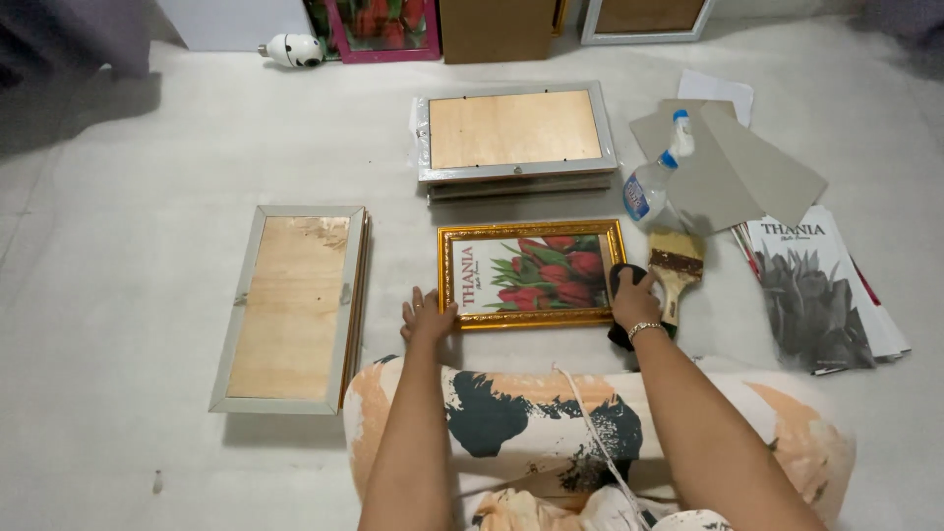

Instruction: Cleaning and dusting picture frames and glass using a brush, spray, and cloth.

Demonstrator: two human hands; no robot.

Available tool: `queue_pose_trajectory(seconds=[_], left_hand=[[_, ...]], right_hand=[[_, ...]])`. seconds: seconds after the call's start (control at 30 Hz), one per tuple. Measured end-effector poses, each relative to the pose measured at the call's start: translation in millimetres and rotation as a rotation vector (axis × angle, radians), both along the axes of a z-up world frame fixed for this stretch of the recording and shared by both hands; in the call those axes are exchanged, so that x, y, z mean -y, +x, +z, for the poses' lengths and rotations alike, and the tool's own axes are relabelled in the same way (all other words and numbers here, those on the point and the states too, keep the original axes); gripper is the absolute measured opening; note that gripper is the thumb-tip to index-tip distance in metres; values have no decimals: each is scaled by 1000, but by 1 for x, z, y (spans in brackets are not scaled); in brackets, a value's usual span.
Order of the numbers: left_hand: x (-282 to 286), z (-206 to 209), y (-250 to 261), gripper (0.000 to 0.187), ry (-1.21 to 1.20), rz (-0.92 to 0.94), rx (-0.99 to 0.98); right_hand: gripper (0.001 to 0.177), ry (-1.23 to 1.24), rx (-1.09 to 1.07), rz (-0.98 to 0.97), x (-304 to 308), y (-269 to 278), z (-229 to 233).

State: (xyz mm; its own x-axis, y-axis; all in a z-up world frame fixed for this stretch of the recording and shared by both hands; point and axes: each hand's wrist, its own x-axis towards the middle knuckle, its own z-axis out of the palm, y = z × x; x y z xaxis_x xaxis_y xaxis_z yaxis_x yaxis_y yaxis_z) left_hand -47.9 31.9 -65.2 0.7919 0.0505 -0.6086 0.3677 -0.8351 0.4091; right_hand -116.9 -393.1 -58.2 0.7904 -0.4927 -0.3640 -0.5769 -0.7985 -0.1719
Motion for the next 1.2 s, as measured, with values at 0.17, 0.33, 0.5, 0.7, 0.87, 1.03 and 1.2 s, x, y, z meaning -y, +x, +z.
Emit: queue_pose_trajectory(seconds=[0.17, 0.33, 0.5, 0.7, 0.87, 1.03, 1.2], left_hand=[[11, 15, -30, 86, 24, -51, 17], [18, 45, -54, 81, 56, -162, 81], [8, 58, -52, 77, -99, -57, 111], [14, 75, -46, 64, -289, 84, 223], [13, 54, -37, 58, -272, 206, 273], [25, 88, -40, 55, -294, 337, 346], [31, 64, -29, 56, -282, 289, 437]], right_hand=[[49, 185, -59, -39, 50, 1, -28], [48, -56, -362, 369, 68, 4, 7], [59, -20, -111, 152, 103, -9, 73], [52, 11, 187, -200, 97, -43, 95], [50, 42, 270, -438, 94, -39, 70], [60, -191, 229, -282, 87, -23, 30], [60, 66, 223, -74, -9, 8, 50]])
